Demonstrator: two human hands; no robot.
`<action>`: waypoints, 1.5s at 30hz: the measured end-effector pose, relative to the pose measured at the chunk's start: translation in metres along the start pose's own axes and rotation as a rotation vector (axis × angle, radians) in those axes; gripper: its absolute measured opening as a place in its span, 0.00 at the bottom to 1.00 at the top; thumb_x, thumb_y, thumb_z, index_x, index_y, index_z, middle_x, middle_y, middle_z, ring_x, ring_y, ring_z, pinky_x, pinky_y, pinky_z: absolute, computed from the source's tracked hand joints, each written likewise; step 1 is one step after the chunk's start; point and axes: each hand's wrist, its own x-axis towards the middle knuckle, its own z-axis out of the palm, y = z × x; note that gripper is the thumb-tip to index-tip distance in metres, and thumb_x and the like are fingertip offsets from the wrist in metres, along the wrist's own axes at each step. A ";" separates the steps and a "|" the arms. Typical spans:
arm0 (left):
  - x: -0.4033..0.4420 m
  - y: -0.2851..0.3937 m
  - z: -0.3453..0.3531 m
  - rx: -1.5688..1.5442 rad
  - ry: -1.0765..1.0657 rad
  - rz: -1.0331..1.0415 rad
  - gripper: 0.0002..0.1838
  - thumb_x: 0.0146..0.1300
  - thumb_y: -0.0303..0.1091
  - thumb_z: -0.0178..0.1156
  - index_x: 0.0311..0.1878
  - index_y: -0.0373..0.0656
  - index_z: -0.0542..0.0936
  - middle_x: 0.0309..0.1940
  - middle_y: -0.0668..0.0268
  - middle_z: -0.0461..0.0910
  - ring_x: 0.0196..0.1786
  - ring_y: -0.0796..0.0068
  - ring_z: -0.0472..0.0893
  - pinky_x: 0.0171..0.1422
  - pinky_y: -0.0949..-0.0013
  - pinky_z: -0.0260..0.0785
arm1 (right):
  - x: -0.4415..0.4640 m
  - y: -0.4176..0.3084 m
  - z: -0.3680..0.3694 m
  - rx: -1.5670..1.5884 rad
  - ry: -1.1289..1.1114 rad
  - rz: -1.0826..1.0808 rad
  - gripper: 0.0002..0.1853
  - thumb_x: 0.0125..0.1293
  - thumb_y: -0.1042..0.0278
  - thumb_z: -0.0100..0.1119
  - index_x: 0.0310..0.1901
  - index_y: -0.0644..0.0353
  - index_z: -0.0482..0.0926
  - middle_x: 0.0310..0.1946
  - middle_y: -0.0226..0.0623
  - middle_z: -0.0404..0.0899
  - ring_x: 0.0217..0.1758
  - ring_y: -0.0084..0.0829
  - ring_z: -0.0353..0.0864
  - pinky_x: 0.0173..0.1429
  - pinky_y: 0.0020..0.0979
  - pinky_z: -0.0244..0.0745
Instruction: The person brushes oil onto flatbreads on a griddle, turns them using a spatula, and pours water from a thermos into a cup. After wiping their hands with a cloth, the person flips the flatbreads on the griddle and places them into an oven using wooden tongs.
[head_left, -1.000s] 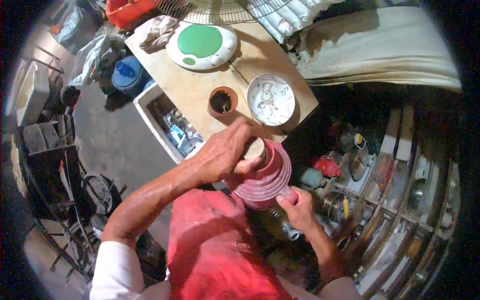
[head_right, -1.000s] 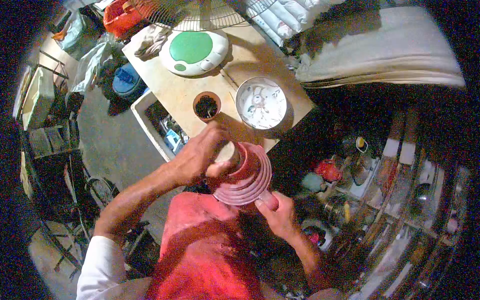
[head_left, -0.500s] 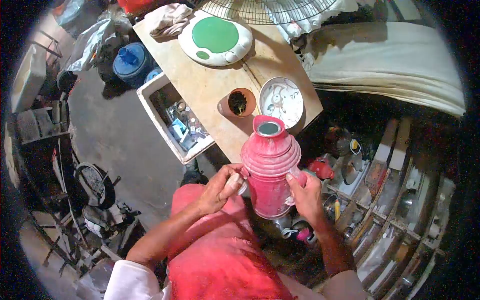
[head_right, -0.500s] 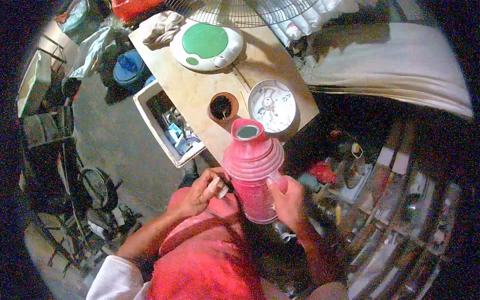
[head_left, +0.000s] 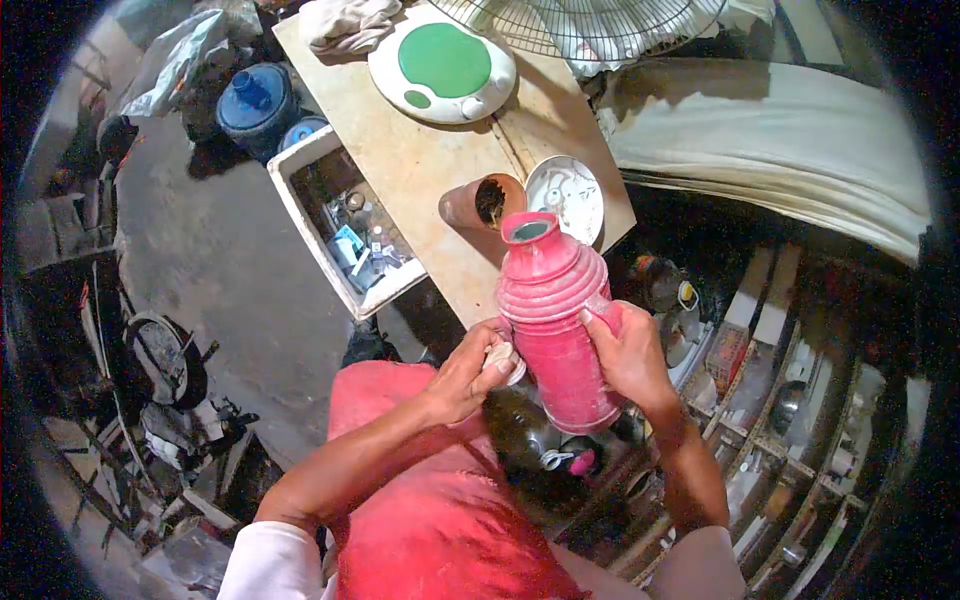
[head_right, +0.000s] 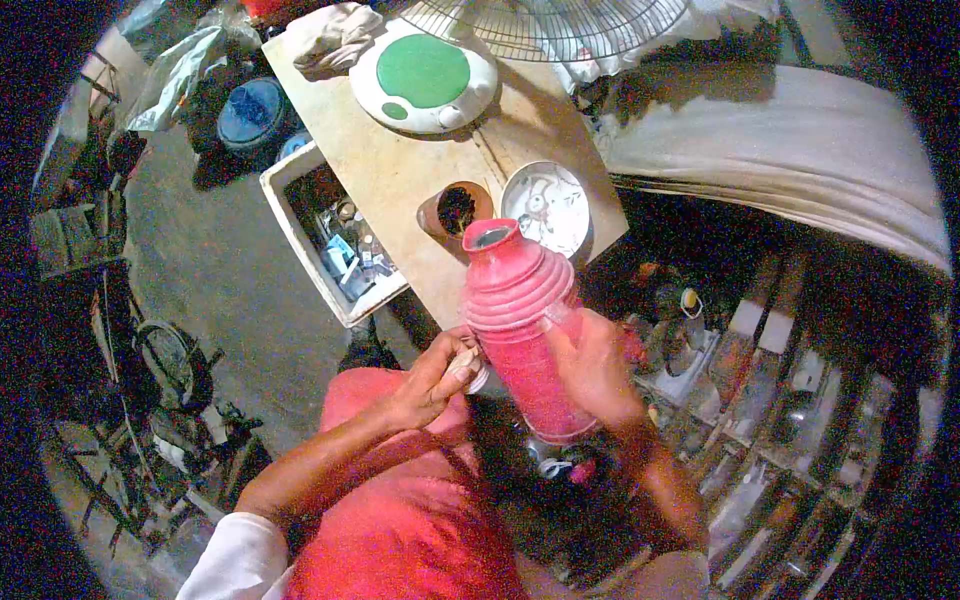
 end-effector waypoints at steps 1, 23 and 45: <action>0.001 0.001 0.000 0.002 -0.008 0.007 0.21 0.73 0.46 0.51 0.53 0.37 0.65 0.64 0.48 0.65 0.66 0.54 0.67 0.72 0.57 0.57 | 0.003 -0.001 -0.003 -0.045 -0.026 0.013 0.14 0.66 0.63 0.62 0.35 0.69 0.81 0.28 0.51 0.81 0.32 0.40 0.82 0.39 0.39 0.74; 0.006 0.024 -0.002 -0.068 -0.012 -0.036 0.15 0.73 0.39 0.53 0.52 0.37 0.65 0.64 0.51 0.67 0.65 0.56 0.69 0.70 0.60 0.59 | 0.019 -0.031 -0.024 -0.101 -0.171 0.192 0.18 0.66 0.59 0.61 0.31 0.69 0.81 0.24 0.49 0.81 0.27 0.42 0.81 0.39 0.42 0.74; 0.004 0.011 0.005 -0.054 0.005 0.008 0.16 0.71 0.41 0.54 0.50 0.39 0.65 0.63 0.46 0.66 0.67 0.49 0.67 0.71 0.55 0.57 | 0.018 -0.014 -0.017 -0.153 -0.142 0.132 0.18 0.66 0.58 0.63 0.31 0.69 0.82 0.24 0.47 0.82 0.27 0.38 0.81 0.37 0.41 0.74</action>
